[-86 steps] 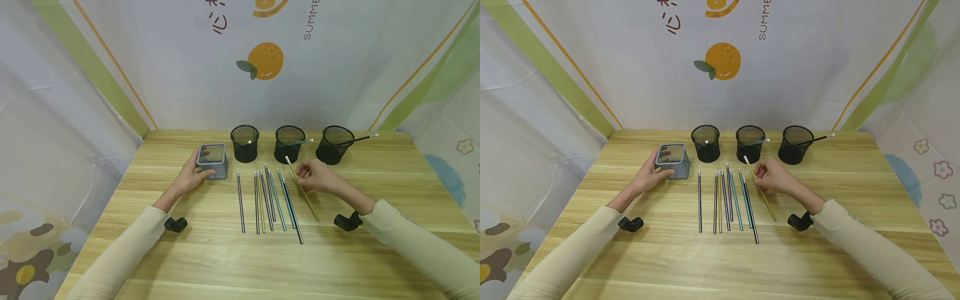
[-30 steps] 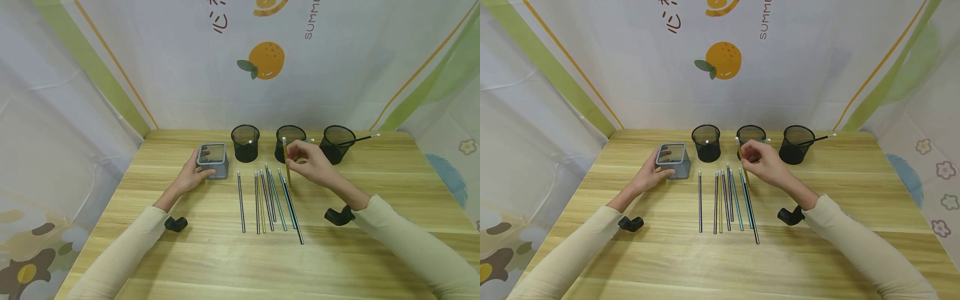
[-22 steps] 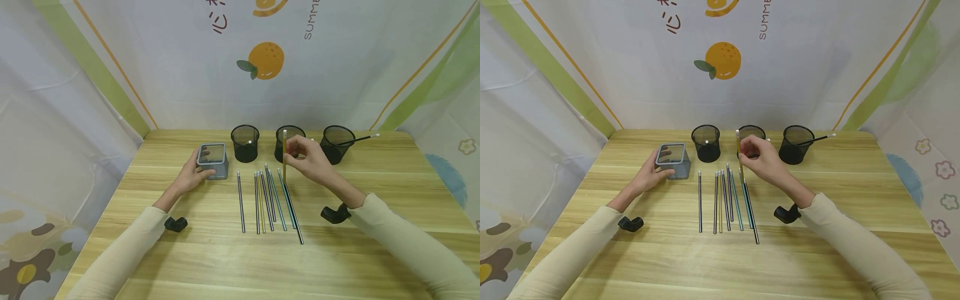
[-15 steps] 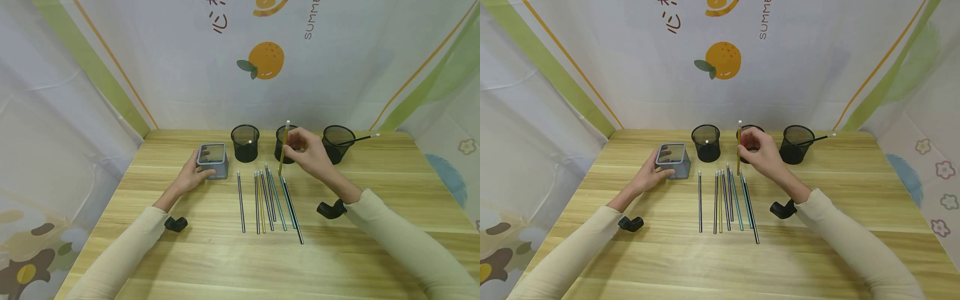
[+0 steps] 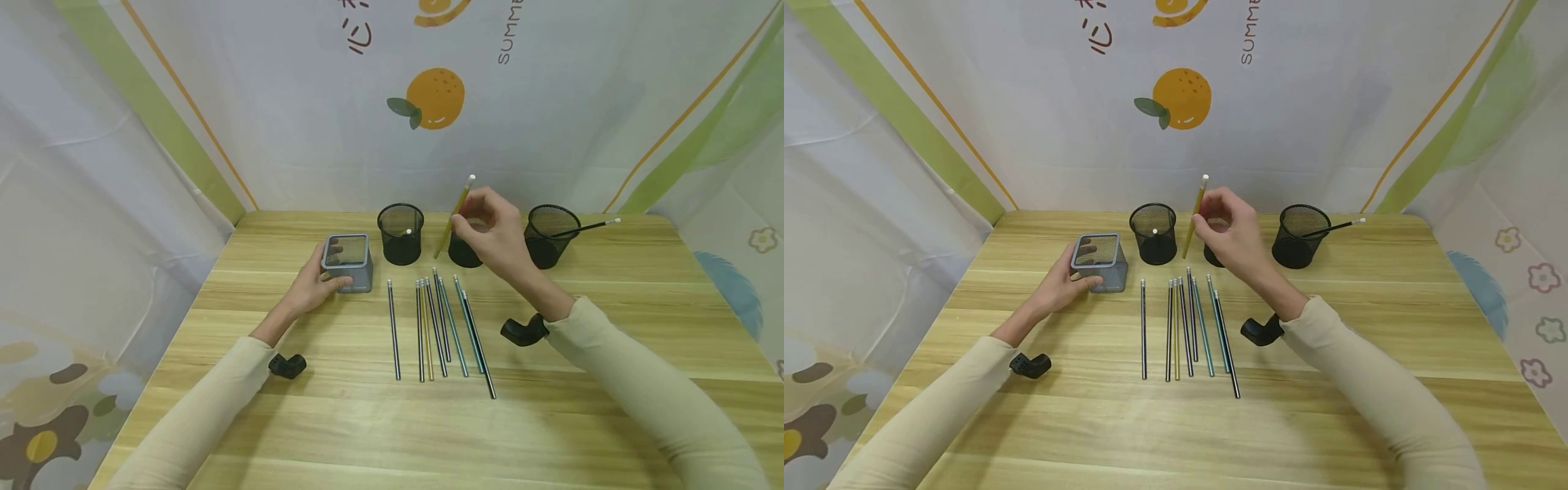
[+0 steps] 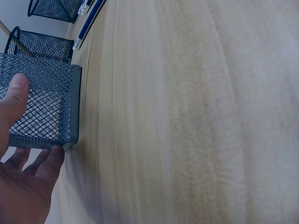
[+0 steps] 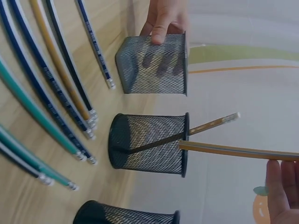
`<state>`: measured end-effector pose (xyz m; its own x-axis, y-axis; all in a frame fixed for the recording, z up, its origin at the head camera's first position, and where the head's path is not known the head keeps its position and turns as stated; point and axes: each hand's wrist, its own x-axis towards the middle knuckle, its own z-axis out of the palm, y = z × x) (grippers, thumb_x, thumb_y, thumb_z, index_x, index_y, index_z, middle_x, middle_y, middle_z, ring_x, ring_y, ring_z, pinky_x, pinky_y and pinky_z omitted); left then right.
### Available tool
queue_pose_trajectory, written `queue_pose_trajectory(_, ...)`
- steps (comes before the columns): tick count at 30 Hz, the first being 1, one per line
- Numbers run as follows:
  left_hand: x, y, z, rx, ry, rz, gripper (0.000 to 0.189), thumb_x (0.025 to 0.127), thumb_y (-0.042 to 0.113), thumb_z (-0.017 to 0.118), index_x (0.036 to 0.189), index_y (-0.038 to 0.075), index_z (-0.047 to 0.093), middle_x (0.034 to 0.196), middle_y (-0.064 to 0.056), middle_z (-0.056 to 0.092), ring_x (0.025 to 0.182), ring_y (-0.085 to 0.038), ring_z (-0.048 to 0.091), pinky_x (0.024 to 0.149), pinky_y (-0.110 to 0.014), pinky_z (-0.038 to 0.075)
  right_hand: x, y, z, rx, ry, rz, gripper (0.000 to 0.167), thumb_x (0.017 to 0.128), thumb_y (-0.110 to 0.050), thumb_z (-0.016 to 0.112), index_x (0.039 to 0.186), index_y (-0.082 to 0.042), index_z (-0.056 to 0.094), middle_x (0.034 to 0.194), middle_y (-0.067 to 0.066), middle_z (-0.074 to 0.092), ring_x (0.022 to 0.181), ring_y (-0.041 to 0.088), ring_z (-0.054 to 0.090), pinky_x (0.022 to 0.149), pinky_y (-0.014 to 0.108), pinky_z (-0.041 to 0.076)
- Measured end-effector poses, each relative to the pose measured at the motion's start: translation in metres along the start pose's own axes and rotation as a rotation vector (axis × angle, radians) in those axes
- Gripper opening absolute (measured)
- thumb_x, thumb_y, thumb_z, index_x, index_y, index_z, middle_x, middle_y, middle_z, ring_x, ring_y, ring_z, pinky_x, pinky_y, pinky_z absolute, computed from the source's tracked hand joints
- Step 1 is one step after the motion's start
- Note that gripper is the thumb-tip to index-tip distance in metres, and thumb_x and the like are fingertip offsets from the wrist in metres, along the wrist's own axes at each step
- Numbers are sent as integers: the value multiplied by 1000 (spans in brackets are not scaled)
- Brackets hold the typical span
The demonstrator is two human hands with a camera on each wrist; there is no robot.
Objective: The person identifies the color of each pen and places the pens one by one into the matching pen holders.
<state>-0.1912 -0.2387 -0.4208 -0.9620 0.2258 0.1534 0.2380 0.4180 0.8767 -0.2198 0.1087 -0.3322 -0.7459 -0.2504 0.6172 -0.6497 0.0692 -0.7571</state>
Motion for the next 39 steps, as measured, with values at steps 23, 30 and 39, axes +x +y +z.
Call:
queue_pose_trajectory(23, 1, -2, 0, 7, -2, -24, 88, 94, 4, 74, 160, 4, 17, 149, -28, 39, 139, -47, 38, 113, -58, 34, 32, 1, 26, 80, 49, -199, 15, 94, 12, 63, 108, 10, 58, 106, 21, 60, 94, 28, 67, 81, 40, 61)
queue_pose_trajectory(30, 0, 0, 0, 7, -3, -26, 89, 93, 4, 74, 161, 4, 16, 148, -28, 40, 139, -48, 38, 113, -58, 34, 31, 10, 34, 82, 18, -158, 16, 94, 16, 61, 109, 13, 56, 108, 27, 59, 99, 39, 64, 86, 39, 59)
queue_pose_trajectory(39, 0, 0, 0, 3, -3, -19, 89, 93, 0, 73, 160, 3, 16, 147, -29, 40, 138, -48, 38, 112, -58, 35, 23, -9, 44, 19, 1, -99, 14, 93, 20, 59, 106, 18, 55, 106, 32, 57, 100, 48, 62, 88, 47, 58)
